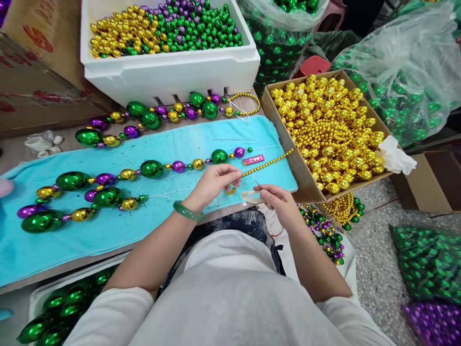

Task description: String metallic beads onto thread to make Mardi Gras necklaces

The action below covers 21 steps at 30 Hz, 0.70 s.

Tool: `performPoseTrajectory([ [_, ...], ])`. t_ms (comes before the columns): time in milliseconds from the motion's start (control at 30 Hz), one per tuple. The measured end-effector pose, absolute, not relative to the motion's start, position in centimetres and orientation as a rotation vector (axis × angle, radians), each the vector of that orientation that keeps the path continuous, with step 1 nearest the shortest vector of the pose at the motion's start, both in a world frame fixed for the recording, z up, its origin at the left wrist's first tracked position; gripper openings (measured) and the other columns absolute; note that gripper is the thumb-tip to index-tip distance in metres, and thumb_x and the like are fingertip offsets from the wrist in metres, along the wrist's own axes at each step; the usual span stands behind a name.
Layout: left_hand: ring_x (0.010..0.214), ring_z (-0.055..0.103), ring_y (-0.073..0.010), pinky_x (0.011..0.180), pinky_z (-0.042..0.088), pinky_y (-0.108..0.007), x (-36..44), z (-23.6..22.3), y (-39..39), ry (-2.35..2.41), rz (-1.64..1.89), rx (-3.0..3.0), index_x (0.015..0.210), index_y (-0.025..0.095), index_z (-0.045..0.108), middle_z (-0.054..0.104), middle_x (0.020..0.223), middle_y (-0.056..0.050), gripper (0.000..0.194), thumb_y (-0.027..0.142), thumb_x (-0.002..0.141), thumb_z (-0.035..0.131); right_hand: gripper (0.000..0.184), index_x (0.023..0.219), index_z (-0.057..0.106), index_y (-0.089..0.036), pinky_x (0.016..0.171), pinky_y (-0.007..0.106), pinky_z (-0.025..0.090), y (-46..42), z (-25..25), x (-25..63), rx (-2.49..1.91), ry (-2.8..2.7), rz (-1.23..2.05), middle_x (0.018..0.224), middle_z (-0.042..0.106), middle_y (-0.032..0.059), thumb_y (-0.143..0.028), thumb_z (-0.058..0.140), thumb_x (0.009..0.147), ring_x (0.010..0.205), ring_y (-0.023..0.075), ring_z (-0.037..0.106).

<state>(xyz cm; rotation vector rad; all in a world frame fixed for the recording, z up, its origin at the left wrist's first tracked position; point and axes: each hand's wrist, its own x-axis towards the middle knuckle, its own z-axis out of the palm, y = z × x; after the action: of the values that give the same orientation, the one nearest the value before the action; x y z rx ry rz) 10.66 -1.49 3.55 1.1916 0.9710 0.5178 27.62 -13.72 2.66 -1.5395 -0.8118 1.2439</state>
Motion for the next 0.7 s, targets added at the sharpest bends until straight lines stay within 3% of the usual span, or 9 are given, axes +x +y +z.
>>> performPoseTrajectory([
  [67,0.060,0.060,-0.0136,0.052,0.047,-0.024,10.9,3.3,-2.0,1.038,0.561,1.209,0.076,0.015,0.069,0.066,0.065,-0.003,0.030,0.044,0.067,0.074,0.033,0.096,0.075,-0.018,0.049,0.024,0.034,-13.6,2.2,27.3,-1.471,-0.677,1.111,0.087,0.068,0.0052,-0.045,0.070,0.076,0.055,0.0080,0.043],
  [167,0.060,0.062,-0.0152,0.052,0.049,-0.024,11.0,2.7,-2.2,1.173,0.634,1.224,0.074,0.016,0.066,0.063,0.061,-0.002,0.029,0.043,0.067,0.073,0.027,0.101,0.073,-0.023,0.050,0.024,0.036,-14.3,3.5,28.2,-1.409,-0.542,0.612,0.104,0.066,0.0063,-0.040,0.066,0.081,0.057,0.0073,0.045],
  [267,0.060,0.062,-0.0151,0.052,0.049,-0.024,10.9,2.4,-2.1,1.203,0.666,1.247,0.072,0.016,0.065,0.063,0.060,-0.001,0.028,0.042,0.068,0.072,0.027,0.105,0.072,-0.027,0.051,0.025,0.039,-15.6,5.9,29.2,-1.389,-0.603,0.298,0.103,0.065,0.0062,-0.040,0.065,0.082,0.061,0.0096,0.050],
  [333,0.060,0.062,-0.0146,0.053,0.050,-0.024,10.9,2.4,-2.3,1.171,0.673,1.266,0.073,0.016,0.066,0.064,0.062,-0.001,0.028,0.043,0.068,0.072,0.027,0.101,0.074,-0.028,0.053,0.027,0.041,-16.1,6.6,29.0,-1.440,-0.736,0.471,0.093,0.066,0.0058,-0.041,0.071,0.077,0.064,0.0126,0.053],
  [400,0.061,0.063,-0.0146,0.055,0.051,-0.024,11.1,2.6,-2.6,1.132,0.675,1.275,0.075,0.016,0.067,0.065,0.064,-0.002,0.029,0.044,0.069,0.071,0.028,0.094,0.077,-0.025,0.053,0.028,0.042,-15.8,6.0,28.2,-1.495,-0.815,0.850,0.079,0.066,0.0042,-0.040,0.077,0.070,0.063,0.0141,0.054],
  [500,0.061,0.063,-0.0144,0.056,0.050,-0.024,11.3,2.9,-3.4,1.094,0.681,1.293,0.078,0.016,0.069,0.065,0.063,-0.002,0.029,0.044,0.070,0.070,0.035,0.086,0.078,-0.019,0.045,0.025,0.032,-14.1,3.7,26.8,-1.507,-0.643,1.265,0.064,0.061,0.0010,-0.044,0.080,0.062,0.049,0.0086,0.041],
  [600,0.056,0.058,-0.0122,0.055,0.048,-0.023,11.4,2.9,-3.9,1.070,0.688,1.346,0.077,0.016,0.070,0.063,0.060,0.000,0.025,0.041,0.072,0.069,0.043,0.084,0.077,-0.017,0.041,0.023,0.021,-12.7,1.7,26.1,-1.464,-0.414,1.373,0.066,0.064,0.0012,-0.046,0.083,0.054,0.044,0.0043,0.031],
  [700,0.057,0.058,-0.0121,0.056,0.047,-0.023,11.4,2.6,-4.3,1.061,0.682,1.368,0.077,0.016,0.071,0.065,0.064,-0.001,0.024,0.039,0.074,0.068,0.042,0.082,0.078,-0.017,0.041,0.023,0.018,-12.4,1.1,25.9,-1.417,-0.340,1.416,0.064,0.064,0.0008,-0.045,0.085,0.051,0.044,0.0039,0.031],
])
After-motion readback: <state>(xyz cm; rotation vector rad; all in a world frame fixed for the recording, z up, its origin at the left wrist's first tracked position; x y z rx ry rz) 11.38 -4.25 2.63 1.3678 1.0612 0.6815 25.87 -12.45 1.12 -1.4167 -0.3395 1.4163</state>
